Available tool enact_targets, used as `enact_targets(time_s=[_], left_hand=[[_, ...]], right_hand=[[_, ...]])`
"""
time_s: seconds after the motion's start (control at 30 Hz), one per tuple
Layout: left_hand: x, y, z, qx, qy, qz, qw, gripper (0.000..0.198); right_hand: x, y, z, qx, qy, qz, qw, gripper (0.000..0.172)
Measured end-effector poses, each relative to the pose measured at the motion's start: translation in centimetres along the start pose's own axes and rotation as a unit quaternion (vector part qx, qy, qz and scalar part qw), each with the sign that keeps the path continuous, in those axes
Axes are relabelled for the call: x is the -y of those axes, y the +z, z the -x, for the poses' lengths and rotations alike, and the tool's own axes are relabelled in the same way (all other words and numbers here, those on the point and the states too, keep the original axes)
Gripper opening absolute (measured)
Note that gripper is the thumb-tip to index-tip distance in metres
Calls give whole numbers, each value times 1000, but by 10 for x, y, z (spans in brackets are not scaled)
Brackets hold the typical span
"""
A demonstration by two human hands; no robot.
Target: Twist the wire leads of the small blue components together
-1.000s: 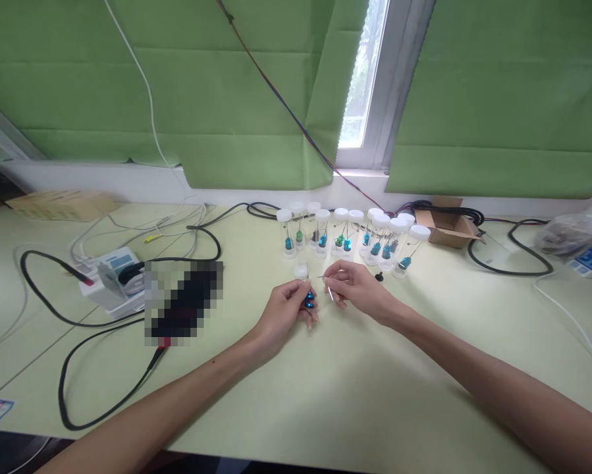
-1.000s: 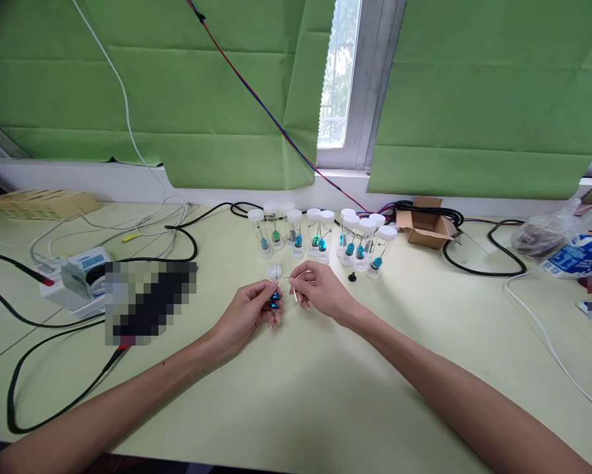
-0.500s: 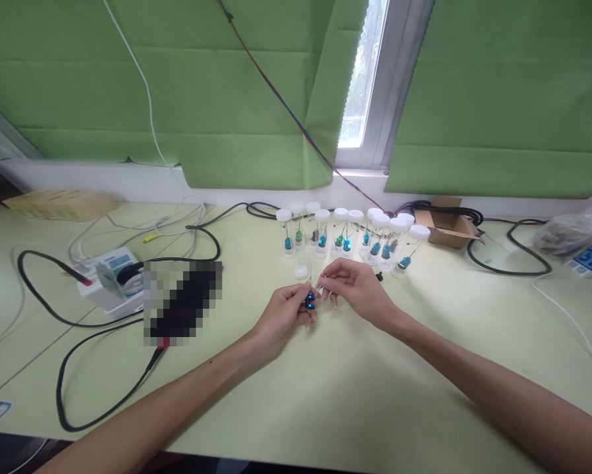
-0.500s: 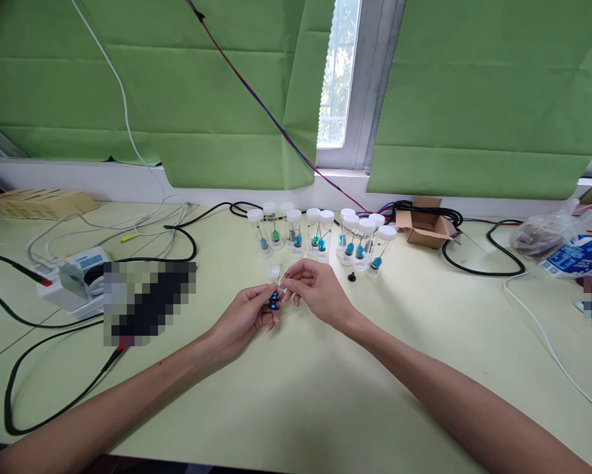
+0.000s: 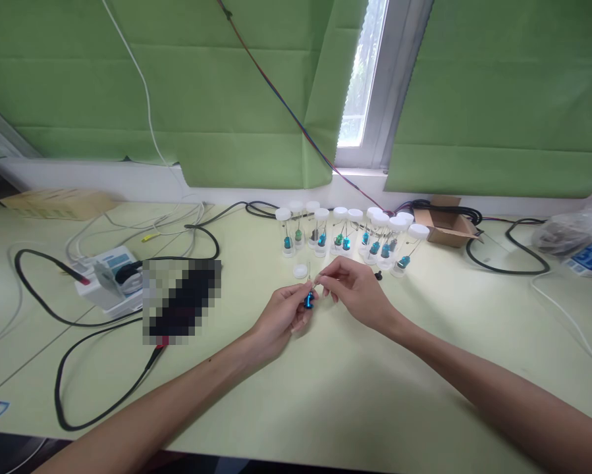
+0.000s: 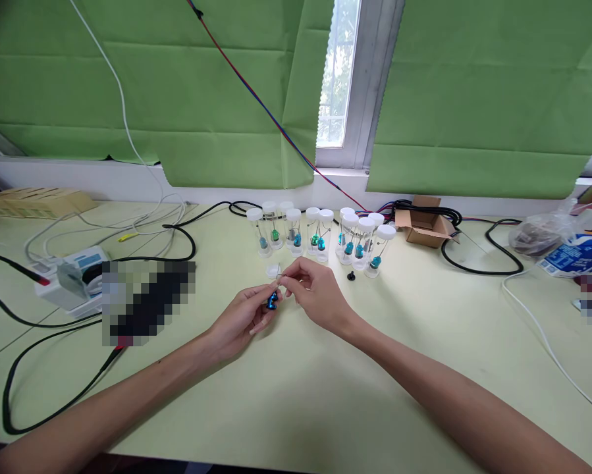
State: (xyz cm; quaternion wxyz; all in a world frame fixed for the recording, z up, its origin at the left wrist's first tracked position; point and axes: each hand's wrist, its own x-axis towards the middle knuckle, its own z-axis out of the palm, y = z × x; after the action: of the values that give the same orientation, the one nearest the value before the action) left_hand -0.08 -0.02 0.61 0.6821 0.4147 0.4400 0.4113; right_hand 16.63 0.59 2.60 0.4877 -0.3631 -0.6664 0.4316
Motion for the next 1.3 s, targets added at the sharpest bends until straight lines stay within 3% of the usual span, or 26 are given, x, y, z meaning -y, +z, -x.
enact_targets(time_s=[1.3], left_hand=[[-3,-1,2,-5,-16,-32,999,38]], right_hand=[[1,2,0,8,-13,24,1000,9]])
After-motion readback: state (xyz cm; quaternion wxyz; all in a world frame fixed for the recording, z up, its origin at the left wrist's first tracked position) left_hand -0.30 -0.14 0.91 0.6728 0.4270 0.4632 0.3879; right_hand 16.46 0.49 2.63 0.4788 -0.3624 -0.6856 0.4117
